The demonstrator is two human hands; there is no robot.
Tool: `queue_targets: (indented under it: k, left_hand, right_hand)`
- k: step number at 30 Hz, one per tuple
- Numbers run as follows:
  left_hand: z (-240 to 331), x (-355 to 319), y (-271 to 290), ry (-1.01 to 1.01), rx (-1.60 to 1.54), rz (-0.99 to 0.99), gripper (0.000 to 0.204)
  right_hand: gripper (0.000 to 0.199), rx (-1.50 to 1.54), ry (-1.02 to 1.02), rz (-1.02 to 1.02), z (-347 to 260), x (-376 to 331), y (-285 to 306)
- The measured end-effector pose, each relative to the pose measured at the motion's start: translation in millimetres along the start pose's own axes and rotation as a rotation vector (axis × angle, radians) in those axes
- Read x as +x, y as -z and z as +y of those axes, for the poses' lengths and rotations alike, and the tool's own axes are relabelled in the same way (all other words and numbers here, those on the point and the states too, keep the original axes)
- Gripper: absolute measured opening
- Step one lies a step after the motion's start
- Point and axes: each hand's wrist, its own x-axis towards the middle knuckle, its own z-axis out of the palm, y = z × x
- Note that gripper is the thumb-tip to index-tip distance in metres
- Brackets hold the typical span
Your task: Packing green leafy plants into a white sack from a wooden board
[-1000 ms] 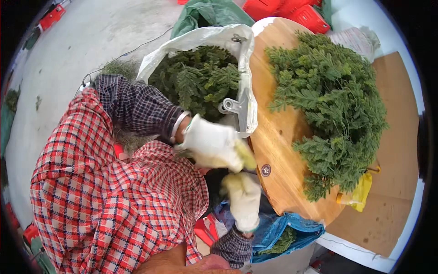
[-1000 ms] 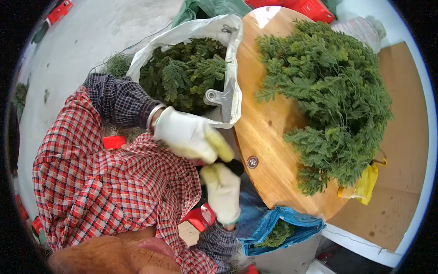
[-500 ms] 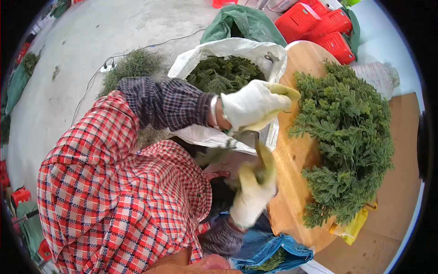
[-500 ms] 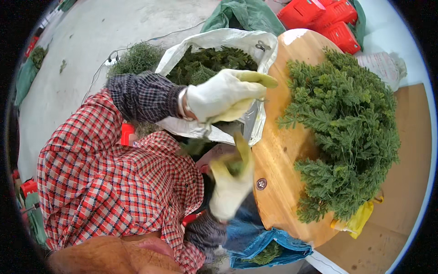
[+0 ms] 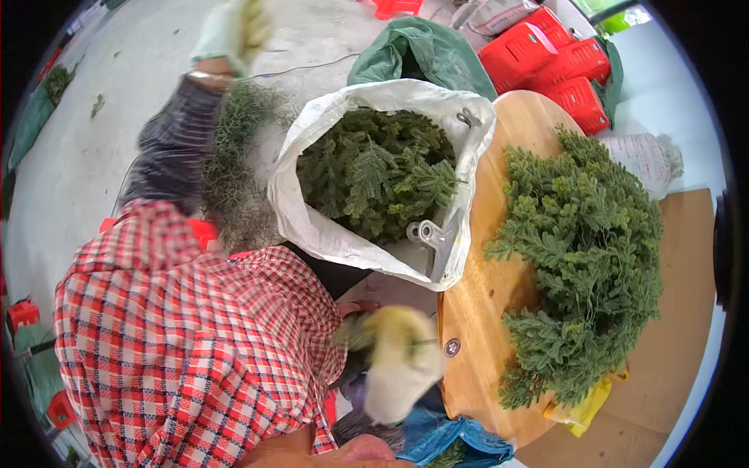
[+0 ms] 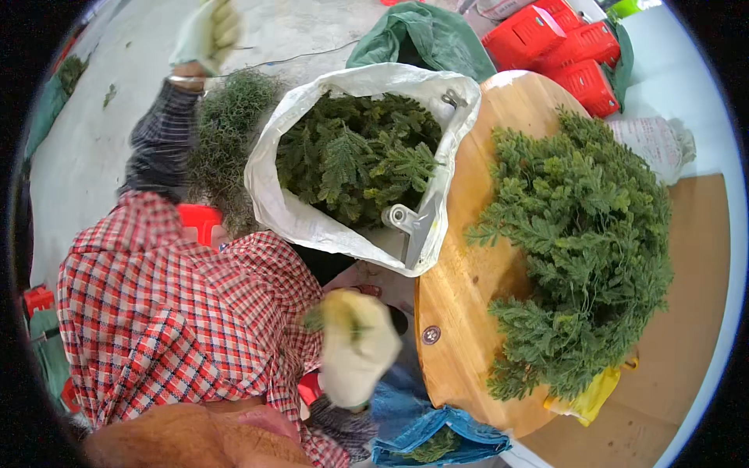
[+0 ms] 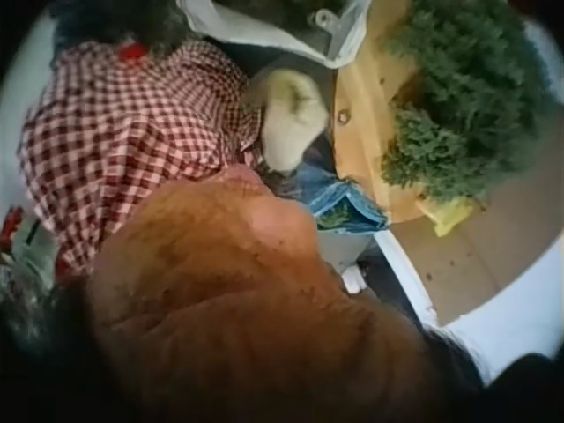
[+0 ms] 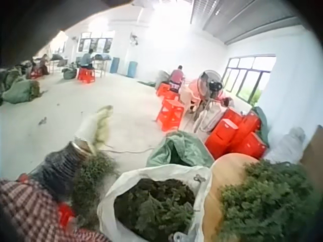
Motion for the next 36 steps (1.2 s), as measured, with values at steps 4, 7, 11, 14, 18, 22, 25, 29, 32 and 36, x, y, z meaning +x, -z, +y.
queue_targets:
  k: [4, 7, 11, 14, 18, 22, 25, 29, 32, 36]
  left_hand:
    - [-25.2, -48.7, 121.7, 0.398, 0.976, 0.755, 0.027]
    - [-80.6, -113.8, 208.0, 0.565, 2.269, -0.291, 0.033]
    - [-118.3, -137.3, 176.7, 1.182, 1.756, -0.054, 0.03]
    - [-92.5, -119.8, 177.5, 0.846, 1.972, -0.095, 0.03]
    - [-72.4, -39.5, 106.0, 0.505, 1.609, 0.433, 0.028]
    - [-100.9, 20.9, -14.6, 0.271, 1.223, 0.091, 0.027]
    - [-102.0, 20.1, -88.7, 0.194, 1.167, -0.307, 0.025]
    - [-159.5, 19.1, -134.1, 0.362, 0.822, -0.642, 0.016]
    - [-217.7, 8.4, -136.4, -0.019, 0.807, -0.832, 0.019]
    - [-239.7, -1.0, -167.8, 0.523, 0.429, -0.722, 0.031]
  right_hand:
    - [0.015, 0.152, 0.293, 0.257, -3.4, 59.7, -32.0]
    - [0.041, -0.331, 0.523, -0.134, -15.7, 106.2, -64.8]
    - [0.04, -0.513, 0.615, -0.064, 18.5, 121.0, -87.7]
    - [0.037, -0.301, 0.446, 0.344, 44.3, 134.5, -41.8]
    - [0.053, -1.083, -0.252, 0.552, 45.9, 178.8, 38.0]
    - [0.045, -0.932, -0.29, 0.367, 84.6, 173.6, 71.5]
    - [0.035, -0.878, -0.223, 0.317, 74.4, 141.3, 63.9]
    - [0.025, -0.525, -0.169, 0.437, 69.0, 74.0, 77.4]
    - [0.021, -0.078, -0.208, 0.518, 55.8, 35.4, 78.6]
    - [0.014, 0.075, -0.168, 0.525, 37.2, 14.4, 54.5]
